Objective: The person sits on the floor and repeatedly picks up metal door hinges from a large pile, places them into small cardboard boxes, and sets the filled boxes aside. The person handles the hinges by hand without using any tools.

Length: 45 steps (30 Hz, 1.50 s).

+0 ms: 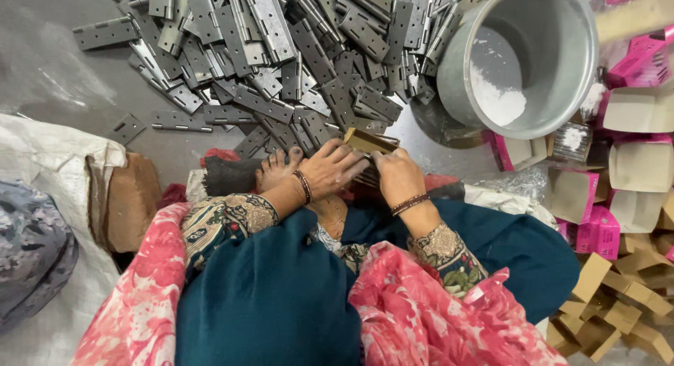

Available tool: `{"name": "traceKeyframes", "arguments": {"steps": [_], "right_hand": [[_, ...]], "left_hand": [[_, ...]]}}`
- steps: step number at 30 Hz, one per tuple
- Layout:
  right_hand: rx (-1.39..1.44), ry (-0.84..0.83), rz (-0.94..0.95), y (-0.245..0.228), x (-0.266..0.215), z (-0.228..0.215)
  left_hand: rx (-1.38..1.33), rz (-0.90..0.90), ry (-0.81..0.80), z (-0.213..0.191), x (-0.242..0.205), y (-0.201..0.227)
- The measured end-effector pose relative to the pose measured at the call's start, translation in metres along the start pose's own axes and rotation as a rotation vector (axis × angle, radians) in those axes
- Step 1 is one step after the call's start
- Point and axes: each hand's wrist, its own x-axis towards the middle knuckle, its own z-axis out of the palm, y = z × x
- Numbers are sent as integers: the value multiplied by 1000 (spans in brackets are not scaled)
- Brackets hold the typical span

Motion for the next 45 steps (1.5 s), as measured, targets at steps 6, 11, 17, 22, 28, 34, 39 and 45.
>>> {"name": "traceKeyframes", "arguments": {"steps": [6, 11, 17, 22, 28, 34, 39, 45], "right_hand": [[214, -248, -79, 32, 29, -23], [453, 153, 235, 81, 71, -11], [179, 148, -55, 111, 105, 53], [191, 159, 110, 129, 96, 52], [715, 338, 580, 94, 37, -20], [184, 186, 7, 8, 7, -40], [49, -73, -70, -2, 10, -25], [419, 96, 76, 76, 48, -27]], "left_hand": [[-44, -106, -25, -8, 14, 1], [36, -118, -49, -4, 15, 4], [88, -96, -72, -5, 18, 0], [39, -66, -67, -3, 15, 0], [-5, -59, -22, 1, 13, -2], [-51, -61, 37, -1, 10, -1], [15, -43, 40, -4, 5, 2], [-54, -110, 32, -8, 11, 1]]}}
